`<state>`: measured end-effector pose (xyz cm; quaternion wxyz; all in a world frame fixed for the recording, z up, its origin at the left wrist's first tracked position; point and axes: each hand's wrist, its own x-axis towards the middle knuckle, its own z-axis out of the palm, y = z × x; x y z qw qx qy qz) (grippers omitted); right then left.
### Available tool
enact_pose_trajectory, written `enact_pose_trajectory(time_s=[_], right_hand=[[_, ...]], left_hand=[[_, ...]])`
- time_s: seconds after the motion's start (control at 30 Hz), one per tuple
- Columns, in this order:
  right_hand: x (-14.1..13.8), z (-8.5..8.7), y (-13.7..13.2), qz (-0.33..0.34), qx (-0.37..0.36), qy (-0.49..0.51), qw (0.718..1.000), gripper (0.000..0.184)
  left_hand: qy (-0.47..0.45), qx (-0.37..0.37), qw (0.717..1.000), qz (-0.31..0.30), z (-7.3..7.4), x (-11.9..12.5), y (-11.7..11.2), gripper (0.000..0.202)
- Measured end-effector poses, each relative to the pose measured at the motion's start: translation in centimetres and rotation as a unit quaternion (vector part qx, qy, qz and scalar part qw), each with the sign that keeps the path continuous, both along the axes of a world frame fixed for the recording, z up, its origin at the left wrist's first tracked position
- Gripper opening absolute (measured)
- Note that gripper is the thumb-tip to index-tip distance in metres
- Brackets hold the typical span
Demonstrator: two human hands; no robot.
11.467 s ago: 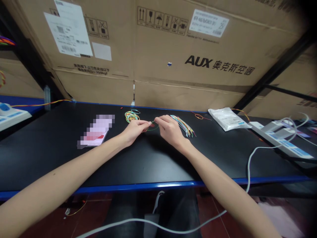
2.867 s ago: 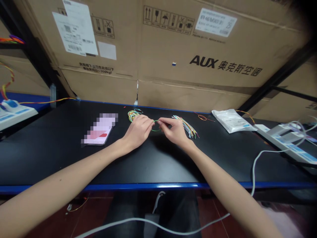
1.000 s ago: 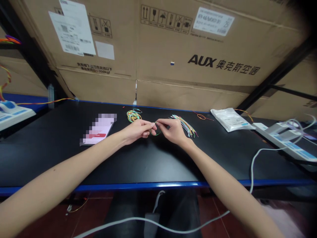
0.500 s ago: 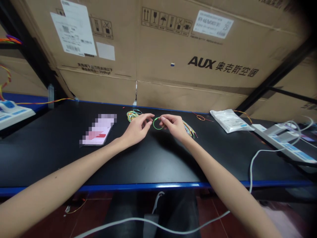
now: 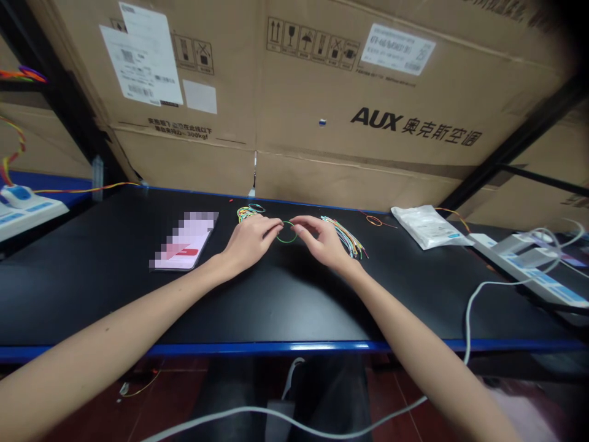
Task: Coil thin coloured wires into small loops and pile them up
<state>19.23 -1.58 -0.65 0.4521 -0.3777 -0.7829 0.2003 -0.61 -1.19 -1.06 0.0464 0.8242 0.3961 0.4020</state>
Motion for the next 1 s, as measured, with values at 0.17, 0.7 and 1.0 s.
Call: enact_pose_trajectory(time_s=[0.17,0.7,1.0], right_hand=[[-0.5,0.0,-0.4,-0.006,0.000,0.037,0.999,0.020],[0.4,-0.8,0.5,-0.104,0.114,-0.105,0.982,0.025],[0.9,-0.2,0.2,-0.053,0.173,-0.162,0.970,0.015]], left_hand=[[-0.021,-0.050,0.997,-0.051,0.5,0.3,-0.4,0.026],[-0.084,-0.195,0.976,-0.041,0.9,0.8,-0.6,0.023],[-0.004,-0.165,0.985,-0.055,1.2,0.8,-1.3,0.022]])
